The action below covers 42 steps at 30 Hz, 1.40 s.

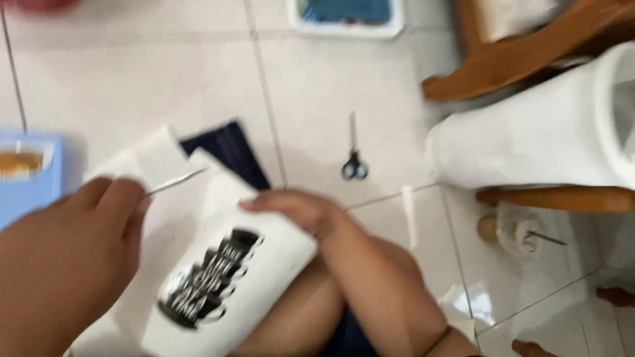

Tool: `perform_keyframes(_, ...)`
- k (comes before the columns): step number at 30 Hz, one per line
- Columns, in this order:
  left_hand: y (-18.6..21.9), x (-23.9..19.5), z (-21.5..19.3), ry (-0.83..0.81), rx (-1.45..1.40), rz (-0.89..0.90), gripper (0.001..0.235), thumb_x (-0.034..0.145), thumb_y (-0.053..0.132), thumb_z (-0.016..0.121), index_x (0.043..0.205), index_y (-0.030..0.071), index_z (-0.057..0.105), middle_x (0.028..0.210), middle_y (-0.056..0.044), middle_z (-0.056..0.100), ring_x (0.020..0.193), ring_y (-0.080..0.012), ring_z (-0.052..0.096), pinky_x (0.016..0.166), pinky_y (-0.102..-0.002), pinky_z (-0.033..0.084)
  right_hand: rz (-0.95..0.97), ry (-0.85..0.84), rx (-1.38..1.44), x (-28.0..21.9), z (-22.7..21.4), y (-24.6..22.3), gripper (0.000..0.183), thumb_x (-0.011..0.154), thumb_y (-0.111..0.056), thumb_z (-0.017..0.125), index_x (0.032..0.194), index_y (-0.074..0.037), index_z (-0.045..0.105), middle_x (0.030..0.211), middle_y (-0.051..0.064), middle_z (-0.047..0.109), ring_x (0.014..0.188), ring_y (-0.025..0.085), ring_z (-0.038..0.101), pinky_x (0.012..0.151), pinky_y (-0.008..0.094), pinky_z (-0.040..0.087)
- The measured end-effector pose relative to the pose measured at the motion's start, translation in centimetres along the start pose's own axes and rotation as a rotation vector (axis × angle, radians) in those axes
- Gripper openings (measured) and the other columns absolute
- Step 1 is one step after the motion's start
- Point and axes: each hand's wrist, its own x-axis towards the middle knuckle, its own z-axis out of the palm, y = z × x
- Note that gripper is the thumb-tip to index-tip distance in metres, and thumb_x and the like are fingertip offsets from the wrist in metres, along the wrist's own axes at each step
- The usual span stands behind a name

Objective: Applying a decorative decal to a white mug, including cutting the decal and smoothing it onto the surface.

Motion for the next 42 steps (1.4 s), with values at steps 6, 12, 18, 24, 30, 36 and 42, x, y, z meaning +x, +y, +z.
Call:
perform_keyframes(6, -5.5, 2.0, 12.6, 0.272, -0.502, -0.19, 0.011, 0.12, -0.005, 0.068, 0.129, -0.008, 0.075, 0.095, -0.021, 0.071, 0.071, -0.0305, 0.065, 0.071, -0.039, 0.056, -0.198, 0.027, -0.108, -2.0, 4.4, 1.3, 0.089, 0.086, -0.045, 0.063, 0.151, 0.014, 0.045, 0.146, 0.03, 0.057, 0.138, 0.039, 0.054, 0.124, 0.054, 0.033)
perform_keyframes(12, -11.4, 3.1, 25.0, 0.569, -0.919, -0.133, 0.036, 0.153, 0.0, 0.041, 0.139, -0.022, 0.066, 0.108, -0.028, 0.061, 0.089, -0.0363, 0.056, 0.092, -0.048, 0.051, -0.455, -0.137, 0.46, 0.5, 4.0, 4.7, 0.085, 0.105, -0.047, 0.054, 0.164, 0.009, 0.028, 0.166, 0.038, 0.033, 0.138, 0.044, 0.047, 0.115, 0.055, 0.036)
perform_keyframes(18, -12.5, 4.0, 26.2, 0.542, -0.788, -0.184, 0.054, 0.16, 0.015, 0.028, 0.135, -0.017, 0.064, 0.095, -0.024, 0.055, 0.077, -0.0319, 0.054, 0.083, -0.044, 0.052, -0.357, 0.029, 0.655, -0.3, 5.1, 4.3, 0.108, 0.09, -0.064, 0.066, 0.168, -0.004, 0.022, 0.167, 0.034, 0.031, 0.143, 0.049, 0.04, 0.116, 0.06, 0.03)
perform_keyframes(24, -7.2, 0.6, 8.0, 0.493, -0.581, -0.192, 0.027, 0.147, -0.004, 0.05, 0.142, -0.019, 0.072, 0.077, -0.021, 0.062, 0.048, -0.0259, 0.047, 0.053, -0.034, 0.041, -0.344, -0.25, 1.171, -3.4, 10.3, 5.9, 0.066, 0.1, -0.022, 0.058, 0.153, 0.016, 0.042, 0.134, 0.03, 0.064, 0.11, 0.034, 0.068, 0.106, 0.045, 0.053)
perform_keyframes(30, -8.1, 0.1, 8.2, 0.53, -0.566, -0.19, 0.031, 0.154, -0.003, 0.048, 0.137, -0.016, 0.071, 0.077, -0.017, 0.059, 0.05, -0.0272, 0.047, 0.055, -0.034, 0.039, -0.431, -0.096, 1.266, -5.0, 14.6, 4.7, 0.071, 0.11, -0.048, 0.056, 0.156, 0.006, 0.053, 0.134, 0.023, 0.07, 0.118, 0.031, 0.069, 0.11, 0.045, 0.053)
perform_keyframes(36, -7.6, -0.5, 3.9, 0.621, -0.545, -0.103, 0.011, 0.133, -0.002, 0.062, 0.127, -0.01, 0.067, 0.091, -0.025, 0.068, 0.072, -0.0495, 0.06, 0.067, -0.057, 0.044, -0.589, -0.11, 1.292, -4.8, 16.2, 6.2, 0.07, 0.108, -0.049, 0.055, 0.156, 0.002, 0.052, 0.142, 0.02, 0.067, 0.128, 0.03, 0.066, 0.118, 0.047, 0.048)
perform_keyframes(42, -4.4, -2.0, -2.2, 0.504, -0.835, -0.095, 0.018, 0.125, 0.004, 0.058, 0.111, -0.006, 0.053, 0.077, -0.017, 0.06, 0.059, -0.0305, 0.054, 0.059, -0.047, 0.042, -0.777, -0.241, 1.107, -3.1, 14.9, 8.5, 0.066, 0.112, -0.054, 0.049, 0.158, -0.006, 0.049, 0.144, 0.013, 0.067, 0.125, 0.024, 0.068, 0.11, 0.04, 0.056)
